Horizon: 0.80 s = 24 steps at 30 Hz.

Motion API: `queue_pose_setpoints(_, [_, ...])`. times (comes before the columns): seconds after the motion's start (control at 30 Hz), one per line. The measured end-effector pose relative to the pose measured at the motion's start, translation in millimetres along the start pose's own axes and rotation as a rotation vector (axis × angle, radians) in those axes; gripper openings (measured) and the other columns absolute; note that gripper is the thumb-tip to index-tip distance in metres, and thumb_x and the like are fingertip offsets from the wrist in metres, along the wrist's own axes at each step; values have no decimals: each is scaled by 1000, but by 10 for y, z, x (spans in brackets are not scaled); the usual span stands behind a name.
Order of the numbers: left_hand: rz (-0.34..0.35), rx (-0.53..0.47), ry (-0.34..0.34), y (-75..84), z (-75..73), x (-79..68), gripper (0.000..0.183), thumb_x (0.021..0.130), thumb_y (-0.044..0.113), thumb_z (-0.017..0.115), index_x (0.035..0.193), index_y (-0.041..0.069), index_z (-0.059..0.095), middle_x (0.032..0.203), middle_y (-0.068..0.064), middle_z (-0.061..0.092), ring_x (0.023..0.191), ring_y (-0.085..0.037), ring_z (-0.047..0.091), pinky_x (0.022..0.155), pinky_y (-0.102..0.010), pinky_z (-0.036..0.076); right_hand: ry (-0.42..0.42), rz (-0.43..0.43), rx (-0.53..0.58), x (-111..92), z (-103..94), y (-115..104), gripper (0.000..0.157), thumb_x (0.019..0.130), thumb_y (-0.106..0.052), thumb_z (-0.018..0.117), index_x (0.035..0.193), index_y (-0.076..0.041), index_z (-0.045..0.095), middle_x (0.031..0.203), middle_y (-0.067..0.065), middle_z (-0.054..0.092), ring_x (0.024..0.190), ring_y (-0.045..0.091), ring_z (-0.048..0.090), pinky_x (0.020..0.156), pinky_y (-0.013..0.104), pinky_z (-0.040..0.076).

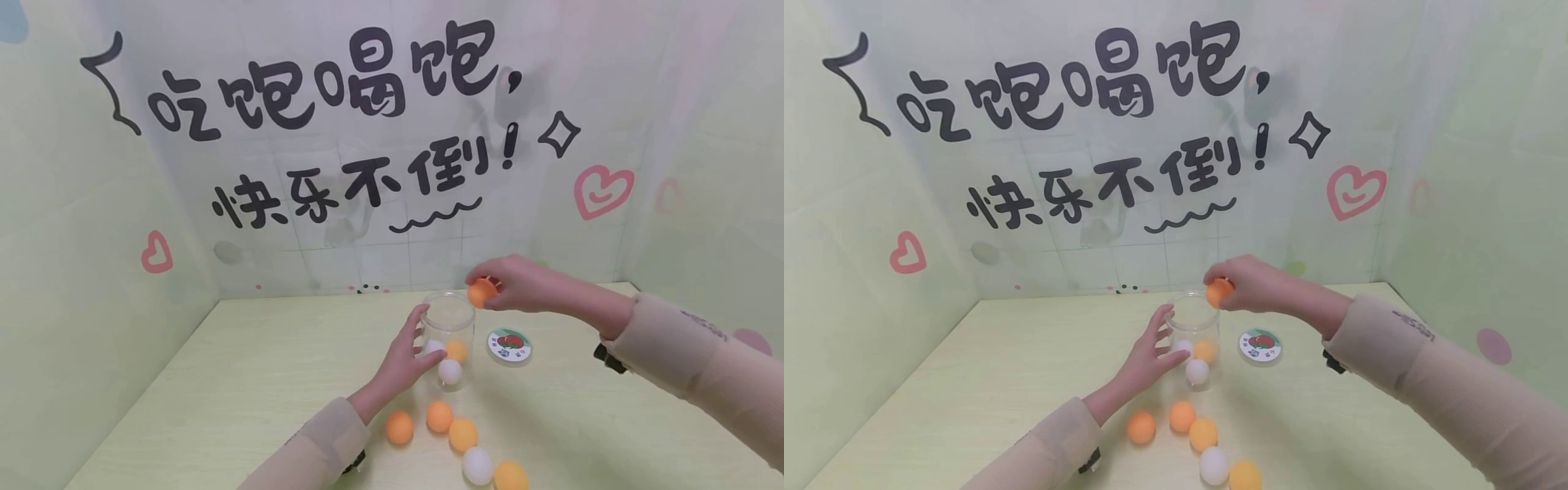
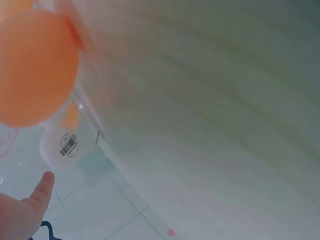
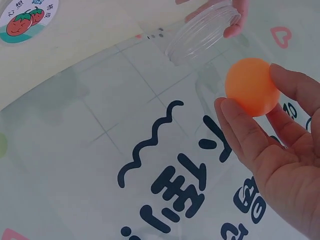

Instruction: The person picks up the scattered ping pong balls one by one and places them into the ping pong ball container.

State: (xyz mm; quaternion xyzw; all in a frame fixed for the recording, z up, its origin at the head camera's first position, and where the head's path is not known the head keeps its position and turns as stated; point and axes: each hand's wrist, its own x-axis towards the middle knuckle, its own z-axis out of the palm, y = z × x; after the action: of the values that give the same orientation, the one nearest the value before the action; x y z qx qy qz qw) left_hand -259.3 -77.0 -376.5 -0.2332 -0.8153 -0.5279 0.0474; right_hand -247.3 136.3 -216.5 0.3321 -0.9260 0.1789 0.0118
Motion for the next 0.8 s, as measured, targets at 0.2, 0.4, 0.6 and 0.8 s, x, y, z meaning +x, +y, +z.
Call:
queue_pose_setpoints(0.2, [13,-18,-7,293,-67,-88,71,81,2,67,138,6,26,143,-24,29,120,-46,42,90,-53,44,15,-4,-29,63,9,-36,30,78,-2,64,109,0,63,99,10,64,81,21,54,72,32,52])
queue_pose_setpoints(0.4, [6,-28,-11,240,-61,-75,71,82,3,66,139,7,25,144,-23,28,121,-45,41,91,-53,44,21,0,-29,135,54,-29,30,79,-2,64,109,0,63,100,11,64,81,21,54,69,29,51])
queue_pose_setpoints(0.6, [11,-8,-3,-23,-3,1,75,81,12,69,141,17,24,146,-15,28,122,-40,42,91,-48,46,30,6,-27,182,100,-2,30,79,-1,64,108,0,63,99,11,64,81,21,53,67,27,50])
queue_pose_setpoints(0.8, [7,-7,-6,-40,-6,7,75,81,15,69,141,20,24,146,-11,29,123,-37,43,92,-46,46,27,19,-23,223,131,27,30,79,-1,63,109,-1,63,98,10,64,79,21,53,65,26,47])
